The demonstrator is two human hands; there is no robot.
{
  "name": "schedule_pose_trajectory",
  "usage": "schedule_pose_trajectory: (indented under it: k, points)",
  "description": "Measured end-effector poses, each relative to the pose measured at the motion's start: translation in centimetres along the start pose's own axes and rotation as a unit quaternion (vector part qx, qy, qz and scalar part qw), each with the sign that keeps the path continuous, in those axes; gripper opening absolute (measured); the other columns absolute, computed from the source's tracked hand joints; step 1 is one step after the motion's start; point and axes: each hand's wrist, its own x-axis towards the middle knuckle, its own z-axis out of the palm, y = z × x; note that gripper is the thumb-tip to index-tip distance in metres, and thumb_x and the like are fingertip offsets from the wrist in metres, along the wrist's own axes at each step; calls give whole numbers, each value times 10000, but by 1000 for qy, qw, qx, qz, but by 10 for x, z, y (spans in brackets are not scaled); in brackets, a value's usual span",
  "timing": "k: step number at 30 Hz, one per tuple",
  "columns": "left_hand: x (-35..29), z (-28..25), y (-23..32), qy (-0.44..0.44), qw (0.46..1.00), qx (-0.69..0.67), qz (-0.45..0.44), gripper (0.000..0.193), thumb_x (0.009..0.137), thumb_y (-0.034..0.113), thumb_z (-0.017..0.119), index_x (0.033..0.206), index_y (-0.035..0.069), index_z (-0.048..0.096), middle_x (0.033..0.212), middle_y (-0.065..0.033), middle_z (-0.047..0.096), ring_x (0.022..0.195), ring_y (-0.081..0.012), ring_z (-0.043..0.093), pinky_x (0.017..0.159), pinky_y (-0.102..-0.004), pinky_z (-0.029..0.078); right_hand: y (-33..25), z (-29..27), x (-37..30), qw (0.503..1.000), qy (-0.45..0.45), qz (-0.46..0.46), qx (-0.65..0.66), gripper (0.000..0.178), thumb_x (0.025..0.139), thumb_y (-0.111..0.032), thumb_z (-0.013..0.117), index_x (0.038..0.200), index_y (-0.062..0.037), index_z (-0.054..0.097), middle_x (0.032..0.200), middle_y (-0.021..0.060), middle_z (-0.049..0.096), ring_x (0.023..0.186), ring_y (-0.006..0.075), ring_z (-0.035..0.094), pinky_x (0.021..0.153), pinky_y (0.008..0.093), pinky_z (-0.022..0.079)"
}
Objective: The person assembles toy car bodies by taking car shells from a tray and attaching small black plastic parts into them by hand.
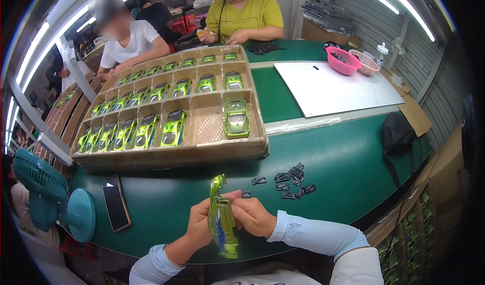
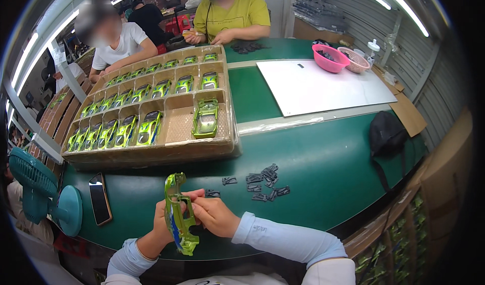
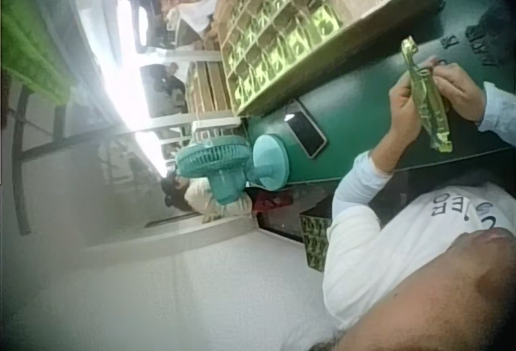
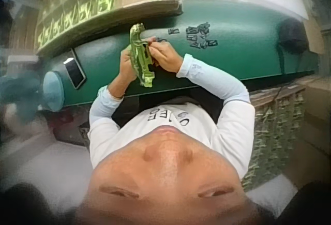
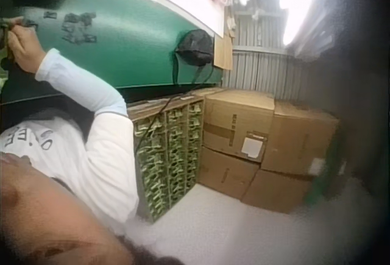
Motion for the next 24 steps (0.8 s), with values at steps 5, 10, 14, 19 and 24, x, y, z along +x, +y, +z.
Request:
schedule_pose_trajectory:
  k: [5, 10, 14, 19, 24]
  points:
    - [-6, -8, 2, -24, 999, 20, -9, 326, 887, 137, 481, 1150, -54, 492, 1206, -197, 473, 981, -241, 554, 785, -327, 492, 15, 2, 2, 994, -40, -103, -21, 280, 928, -191, 376, 1141, -31, 461, 665, 45, 521, 543, 112, 504, 509, 235, 425]
    - [-2, -11, -1, -68, 997, -23, -8, 352, 878, 156, 496, 1131, -87, 477, 1266, -249, 372, 975, -313, 551, 743, -408, 526, 17, 4, -1, 996, -35, -79, 32, 319, 939, -195, 345, 1191, -27, 446, 696, 38, 534, 544, 99, 499, 512, 232, 428]
    - [-3, -7, 0, -39, 998, 30, 46, 332, 867, 158, 525, 1110, -69, 507, 1202, -239, 455, 939, -256, 570, 732, -353, 516, 13, 6, -3, 997, 17, -64, 29, 276, 938, -180, 334, 1024, -11, 535, 742, 56, 587, 583, 100, 551, 480, 230, 436]
    - [-3, -9, 9, -65, 996, 58, -8, 266, 846, -45, 425, 1086, -63, 540, 1183, -185, 515, 1015, -208, 536, 864, -316, 439, 5, 0, -4, 995, -2, -81, -62, 271, 915, -159, 345, 816, -28, 560, 607, 91, 551, 507, 164, 559, 483, 266, 432]
    - [0, -5, 13, -89, 995, -24, -47, 345, 831, 36, 483, 1162, -61, 472, 1271, -206, 417, 1073, -216, 499, 883, -322, 428, -2, -4, -6, 994, 18, -64, -85, 237, 900, -160, 394, 776, -36, 554, 541, 87, 542, 472, 180, 553, 457, 278, 415]
